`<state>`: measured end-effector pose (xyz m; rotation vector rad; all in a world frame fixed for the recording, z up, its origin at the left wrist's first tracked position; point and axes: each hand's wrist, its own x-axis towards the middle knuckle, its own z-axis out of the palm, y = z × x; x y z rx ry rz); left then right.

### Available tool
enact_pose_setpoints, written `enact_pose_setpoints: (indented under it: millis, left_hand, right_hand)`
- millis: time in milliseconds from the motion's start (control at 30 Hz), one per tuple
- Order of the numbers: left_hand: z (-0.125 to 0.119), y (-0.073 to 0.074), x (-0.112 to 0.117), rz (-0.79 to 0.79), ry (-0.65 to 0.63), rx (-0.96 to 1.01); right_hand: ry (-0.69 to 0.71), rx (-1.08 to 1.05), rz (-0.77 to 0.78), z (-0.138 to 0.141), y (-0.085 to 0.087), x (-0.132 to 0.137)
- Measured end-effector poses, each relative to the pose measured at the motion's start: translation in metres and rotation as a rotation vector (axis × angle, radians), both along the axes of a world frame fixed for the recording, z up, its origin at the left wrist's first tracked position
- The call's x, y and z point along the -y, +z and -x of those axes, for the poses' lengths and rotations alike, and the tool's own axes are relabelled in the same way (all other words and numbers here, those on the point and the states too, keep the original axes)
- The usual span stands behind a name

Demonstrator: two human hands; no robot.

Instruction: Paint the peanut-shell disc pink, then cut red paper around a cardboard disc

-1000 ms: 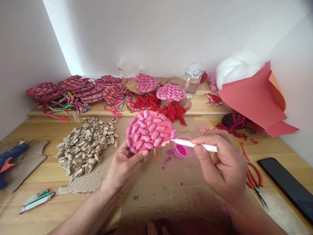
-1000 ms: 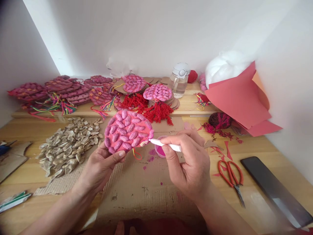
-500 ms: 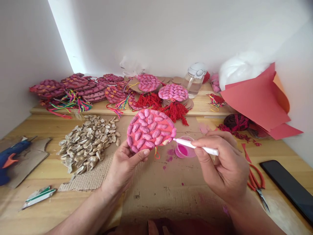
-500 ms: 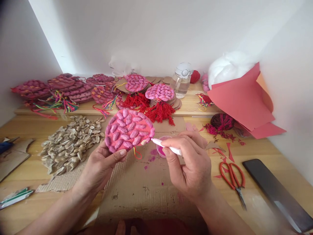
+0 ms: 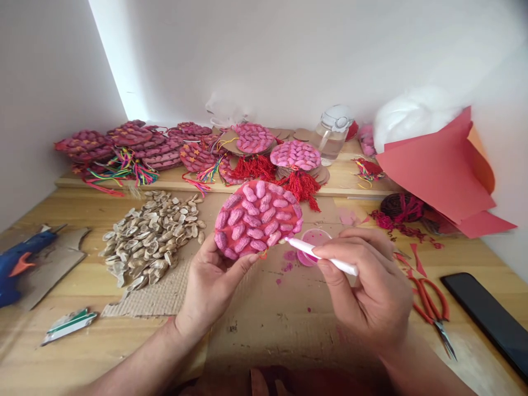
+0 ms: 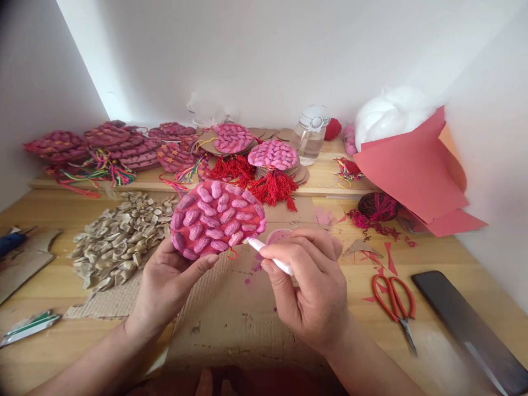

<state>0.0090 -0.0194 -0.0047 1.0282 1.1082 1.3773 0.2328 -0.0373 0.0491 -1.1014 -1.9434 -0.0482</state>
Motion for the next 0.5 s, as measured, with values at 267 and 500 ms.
enact_pose_setpoints:
  millis: [267, 500]
  left_hand:
    - [-0.0008, 0.0019, 0.0009, 0.01, 0.037, 0.003]
    - [-0.0015, 0.0011, 0.0016, 0.007, 0.033, 0.019]
  right_hand:
    - [-0.048, 0.01, -0.016, -0.0003, -0.0005, 0.0003]
    - [-0.009, 0.019, -0.003, 0.0012, -0.0003, -0.0003]
